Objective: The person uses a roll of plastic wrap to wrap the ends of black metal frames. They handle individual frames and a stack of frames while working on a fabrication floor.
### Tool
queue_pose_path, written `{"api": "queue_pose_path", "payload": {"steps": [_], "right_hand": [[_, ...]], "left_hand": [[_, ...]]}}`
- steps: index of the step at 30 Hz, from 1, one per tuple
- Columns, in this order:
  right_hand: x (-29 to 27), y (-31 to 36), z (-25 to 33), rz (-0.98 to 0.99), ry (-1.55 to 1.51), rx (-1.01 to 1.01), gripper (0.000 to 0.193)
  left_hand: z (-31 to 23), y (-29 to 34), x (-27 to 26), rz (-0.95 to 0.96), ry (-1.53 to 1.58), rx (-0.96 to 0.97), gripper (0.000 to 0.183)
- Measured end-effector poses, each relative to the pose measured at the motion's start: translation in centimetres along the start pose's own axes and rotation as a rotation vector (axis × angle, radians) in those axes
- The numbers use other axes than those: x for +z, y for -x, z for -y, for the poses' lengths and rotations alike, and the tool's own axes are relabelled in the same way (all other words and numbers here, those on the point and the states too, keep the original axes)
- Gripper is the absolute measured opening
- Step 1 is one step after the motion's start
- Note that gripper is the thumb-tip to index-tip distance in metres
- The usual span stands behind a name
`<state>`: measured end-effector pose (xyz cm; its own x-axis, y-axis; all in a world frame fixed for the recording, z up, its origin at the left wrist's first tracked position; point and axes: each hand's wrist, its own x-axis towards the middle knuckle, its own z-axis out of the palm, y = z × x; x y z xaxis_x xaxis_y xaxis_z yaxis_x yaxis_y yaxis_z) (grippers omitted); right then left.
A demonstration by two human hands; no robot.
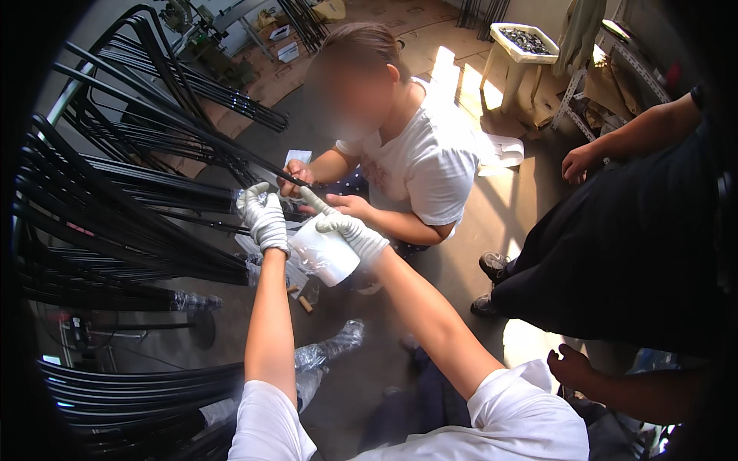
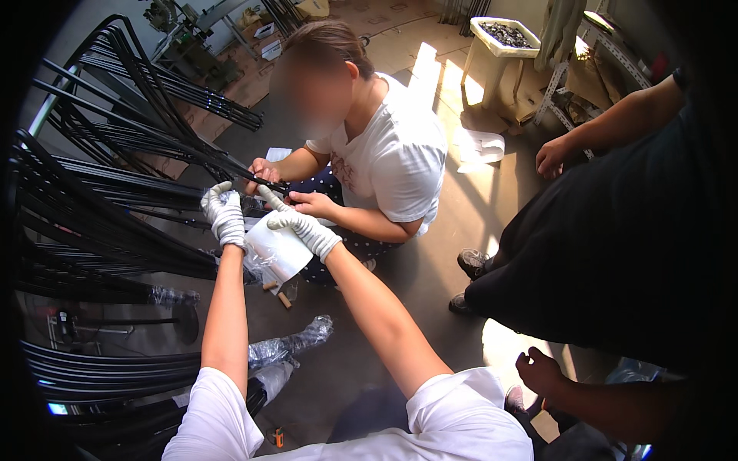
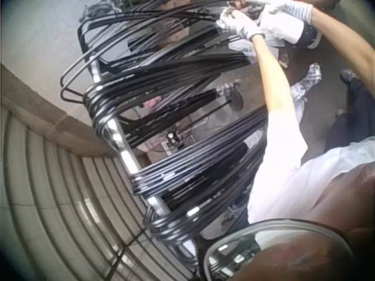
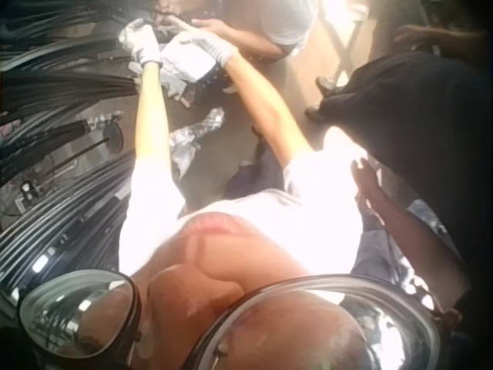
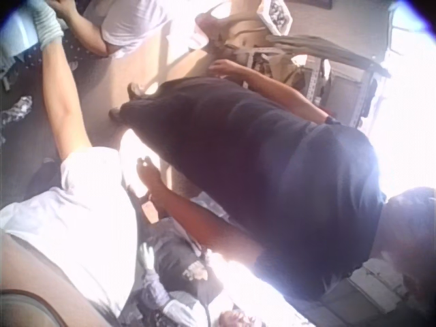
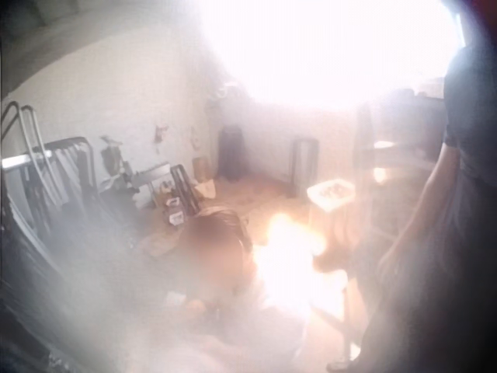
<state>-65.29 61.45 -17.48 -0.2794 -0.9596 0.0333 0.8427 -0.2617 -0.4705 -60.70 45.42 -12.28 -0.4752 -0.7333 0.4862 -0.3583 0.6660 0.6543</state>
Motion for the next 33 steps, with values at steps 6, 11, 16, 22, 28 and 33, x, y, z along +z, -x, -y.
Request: {"api": "queue_pose_path", "payload": {"steps": [6, 11, 16, 22, 28, 33], "right_hand": [[-0.7, 6.6, -4.6, 0.090, -0.326, -0.069, 0.078], [1.8, 12.4, -6.1, 0.106, -0.406, -0.072, 0.088], [5.5, 16.7, -7.1, 0.032, -0.409, -0.029, 0.094], [5.7, 20.3, -6.4, -0.035, -0.343, -0.146, 0.095], [8.9, 20.9, -6.2, 0.003, -0.229, -0.154, 0.096], [11.2, 22.0, -4.3, 0.016, -0.073, -0.272, 0.097]], "left_hand": [[2.0, 0.4, 2.1, 0.577, 0.714, -0.636, 0.034], [1.2, 2.2, 5.1, 0.343, 1.128, -0.664, 0.033], [4.2, 1.7, 6.7, 0.323, 1.339, -0.682, 0.050], [-6.1, 4.4, 6.5, 0.205, 1.283, -0.908, 0.045], [2.2, -1.2, 7.7, 0.037, 0.366, -0.344, 0.033], [-1.4, -1.1, 5.0, 0.126, 0.267, -0.496, 0.031]]}}
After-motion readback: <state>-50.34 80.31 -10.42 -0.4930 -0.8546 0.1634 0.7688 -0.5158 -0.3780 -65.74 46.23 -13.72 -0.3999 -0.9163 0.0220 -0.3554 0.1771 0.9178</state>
